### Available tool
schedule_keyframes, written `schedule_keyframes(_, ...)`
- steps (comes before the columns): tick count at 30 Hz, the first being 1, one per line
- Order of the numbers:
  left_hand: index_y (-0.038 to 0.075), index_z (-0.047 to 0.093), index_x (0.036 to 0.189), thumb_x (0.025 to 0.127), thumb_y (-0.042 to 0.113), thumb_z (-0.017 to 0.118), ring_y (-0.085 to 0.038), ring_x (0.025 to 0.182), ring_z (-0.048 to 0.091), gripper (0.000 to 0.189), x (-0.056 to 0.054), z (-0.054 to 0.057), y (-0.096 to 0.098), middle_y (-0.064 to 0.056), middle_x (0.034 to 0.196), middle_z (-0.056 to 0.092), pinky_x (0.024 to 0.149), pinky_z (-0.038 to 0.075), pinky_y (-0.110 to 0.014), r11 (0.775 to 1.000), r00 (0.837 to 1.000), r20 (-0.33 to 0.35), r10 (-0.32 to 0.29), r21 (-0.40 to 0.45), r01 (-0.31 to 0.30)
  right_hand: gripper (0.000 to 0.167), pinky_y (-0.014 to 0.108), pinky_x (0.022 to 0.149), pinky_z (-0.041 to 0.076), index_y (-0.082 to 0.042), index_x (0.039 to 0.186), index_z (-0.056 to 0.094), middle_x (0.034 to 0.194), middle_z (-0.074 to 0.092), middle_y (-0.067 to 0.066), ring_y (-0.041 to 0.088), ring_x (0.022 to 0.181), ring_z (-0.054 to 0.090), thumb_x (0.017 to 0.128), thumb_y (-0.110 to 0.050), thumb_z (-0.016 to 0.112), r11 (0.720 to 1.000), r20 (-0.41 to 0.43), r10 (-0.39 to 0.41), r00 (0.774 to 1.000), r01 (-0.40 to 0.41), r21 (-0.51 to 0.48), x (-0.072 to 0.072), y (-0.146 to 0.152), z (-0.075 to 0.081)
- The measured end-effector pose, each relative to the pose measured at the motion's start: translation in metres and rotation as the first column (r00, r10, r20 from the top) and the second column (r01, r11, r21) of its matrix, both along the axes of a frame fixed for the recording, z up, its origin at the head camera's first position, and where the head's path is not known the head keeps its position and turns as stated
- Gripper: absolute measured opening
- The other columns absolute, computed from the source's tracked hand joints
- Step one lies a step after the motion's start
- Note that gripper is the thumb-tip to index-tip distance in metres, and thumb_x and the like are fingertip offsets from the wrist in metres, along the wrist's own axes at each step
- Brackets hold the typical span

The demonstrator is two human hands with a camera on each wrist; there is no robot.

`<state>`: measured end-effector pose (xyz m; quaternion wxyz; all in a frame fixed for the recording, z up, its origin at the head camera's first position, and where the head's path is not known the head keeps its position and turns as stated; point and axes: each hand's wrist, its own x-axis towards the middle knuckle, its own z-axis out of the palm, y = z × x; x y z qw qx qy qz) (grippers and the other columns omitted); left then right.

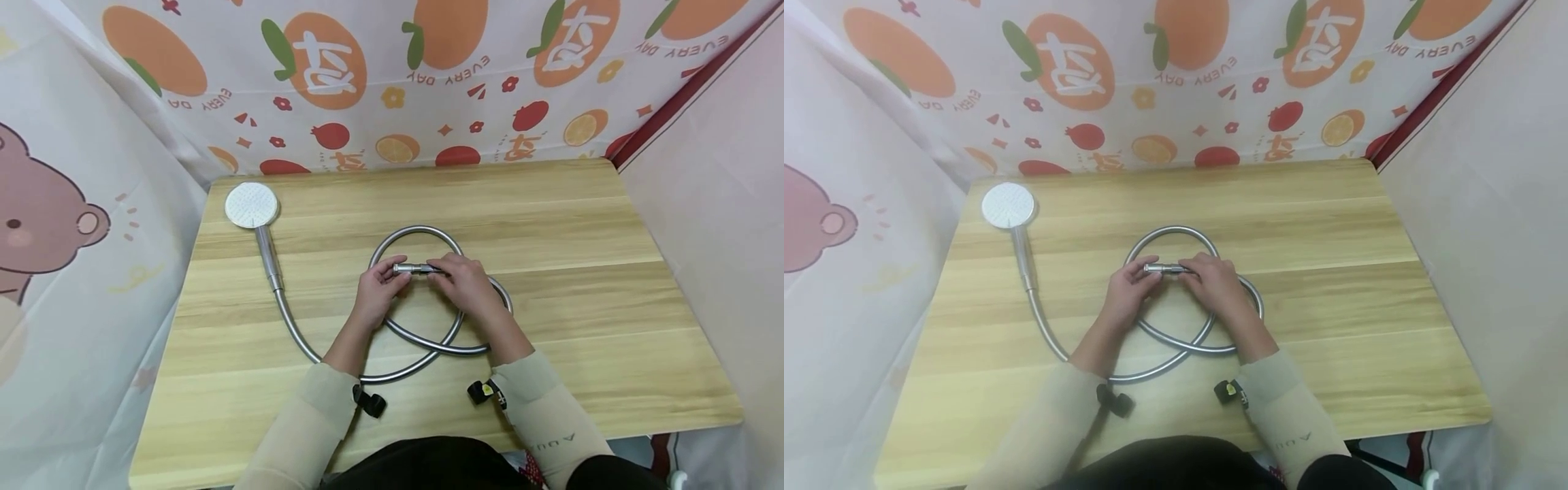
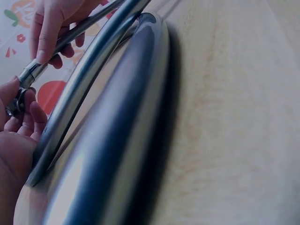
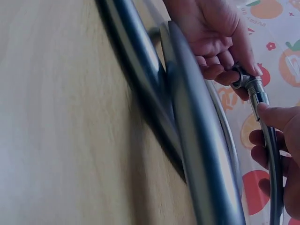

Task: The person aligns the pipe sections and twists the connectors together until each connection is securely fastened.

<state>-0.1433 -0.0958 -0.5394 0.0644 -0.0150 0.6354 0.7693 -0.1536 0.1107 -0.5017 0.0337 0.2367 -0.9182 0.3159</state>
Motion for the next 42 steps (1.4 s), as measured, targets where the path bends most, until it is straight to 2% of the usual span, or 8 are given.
schedule_keyframes(4, -0.004, 0.057, 0.131, 0.09, 0.003, 0.069, -0.016, 0.078, 0.065, 0.044, -0.001, -0.001, -0.001, -0.001, 0.094, 0.071, 0.066, 0.055, -0.022, 0.999, 0.999, 0.002, -0.034, -0.003, 0.034, 0.032, 0.044, 0.088, 0.04, -0.016, 0.123, 0.069, 0.099, 0.069, 0.0, 0.019, 0.088, 0.063, 0.096, -0.033, 0.063, 0.999, 0.048, -0.023, 0.999, 0.022, 0.024, 0.003, 0.0, 0.003)
schedule_keyframes(11, -0.004, 0.055, 0.134, 0.091, 0.002, 0.067, -0.017, 0.077, 0.063, 0.045, -0.001, -0.002, -0.004, 0.001, 0.094, 0.07, 0.066, 0.054, -0.021, 0.995, 0.995, -0.02, -0.101, -0.022, 0.101, 0.033, 0.043, 0.087, 0.037, -0.017, 0.123, 0.069, 0.091, 0.066, -0.002, 0.017, 0.08, 0.059, 0.098, -0.036, 0.058, 1.0, 0.073, -0.007, 0.997, 0.005, 0.029, 0.003, 0.002, -0.003)
schedule_keyframes(16, -0.002, 0.056, 0.134, 0.091, 0.001, 0.067, -0.018, 0.076, 0.062, 0.045, -0.001, -0.001, -0.005, 0.0, 0.094, 0.069, 0.065, 0.054, -0.022, 0.993, 0.993, -0.022, -0.118, -0.026, 0.117, 0.034, 0.042, 0.087, 0.046, -0.015, 0.125, 0.066, 0.099, 0.069, 0.001, 0.019, 0.085, 0.062, 0.098, -0.035, 0.06, 1.0, 0.096, -0.002, 0.995, 0.004, -0.021, 0.002, 0.003, -0.005)
schedule_keyframes(21, -0.001, 0.055, 0.136, 0.091, 0.002, 0.066, -0.018, 0.075, 0.062, 0.046, -0.002, -0.001, -0.005, -0.001, 0.094, 0.069, 0.065, 0.055, -0.023, 0.992, 0.992, -0.016, -0.127, -0.028, 0.127, 0.028, 0.04, 0.079, 0.051, -0.016, 0.114, 0.062, 0.095, 0.069, 0.001, 0.02, 0.085, 0.063, 0.091, -0.03, 0.071, 0.995, 0.135, -0.029, 0.99, 0.041, -0.088, 0.001, 0.003, -0.004)
schedule_keyframes(25, -0.003, 0.053, 0.137, 0.092, 0.002, 0.065, -0.017, 0.073, 0.061, 0.047, -0.003, -0.001, -0.005, 0.0, 0.093, 0.068, 0.064, 0.055, -0.022, 0.991, 0.992, -0.02, -0.128, -0.03, 0.127, 0.025, 0.039, 0.081, 0.052, -0.016, 0.109, 0.065, 0.1, 0.069, 0.001, 0.019, 0.088, 0.063, 0.087, -0.022, 0.076, 0.995, 0.118, -0.027, 0.993, 0.038, -0.093, 0.0, 0.002, -0.005)
schedule_keyframes(29, -0.002, 0.052, 0.138, 0.093, 0.002, 0.065, -0.017, 0.072, 0.06, 0.048, -0.003, -0.002, -0.005, -0.001, 0.092, 0.067, 0.064, 0.055, -0.023, 0.991, 0.991, -0.022, -0.129, -0.027, 0.129, 0.023, 0.038, 0.082, 0.053, -0.015, 0.109, 0.07, 0.104, 0.071, 0.001, 0.018, 0.093, 0.066, 0.087, -0.017, 0.076, 0.994, 0.061, -0.016, 0.998, 0.022, -0.103, 0.0, 0.002, -0.007)
schedule_keyframes(36, 0.0, 0.051, 0.14, 0.093, 0.003, 0.065, -0.019, 0.074, 0.061, 0.049, -0.004, -0.003, -0.006, -0.003, 0.095, 0.066, 0.066, 0.056, -0.024, 0.988, 0.988, -0.008, -0.155, -0.023, 0.155, 0.027, 0.037, 0.083, 0.054, -0.014, 0.115, 0.072, 0.106, 0.072, 0.001, 0.018, 0.095, 0.067, 0.089, -0.022, 0.073, 0.994, 0.014, 0.024, 1.0, -0.022, -0.109, 0.0, 0.006, -0.011)
schedule_keyframes(42, -0.003, 0.049, 0.14, 0.093, 0.0, 0.064, -0.019, 0.073, 0.061, 0.05, -0.006, -0.004, -0.007, -0.003, 0.095, 0.066, 0.065, 0.056, -0.024, 0.98, 0.98, -0.021, -0.196, -0.023, 0.196, 0.03, 0.039, 0.085, 0.053, -0.014, 0.118, 0.071, 0.108, 0.072, 0.002, 0.02, 0.096, 0.067, 0.093, -0.032, 0.068, 0.997, 0.05, 0.019, 0.999, -0.015, -0.072, 0.003, 0.006, -0.011)
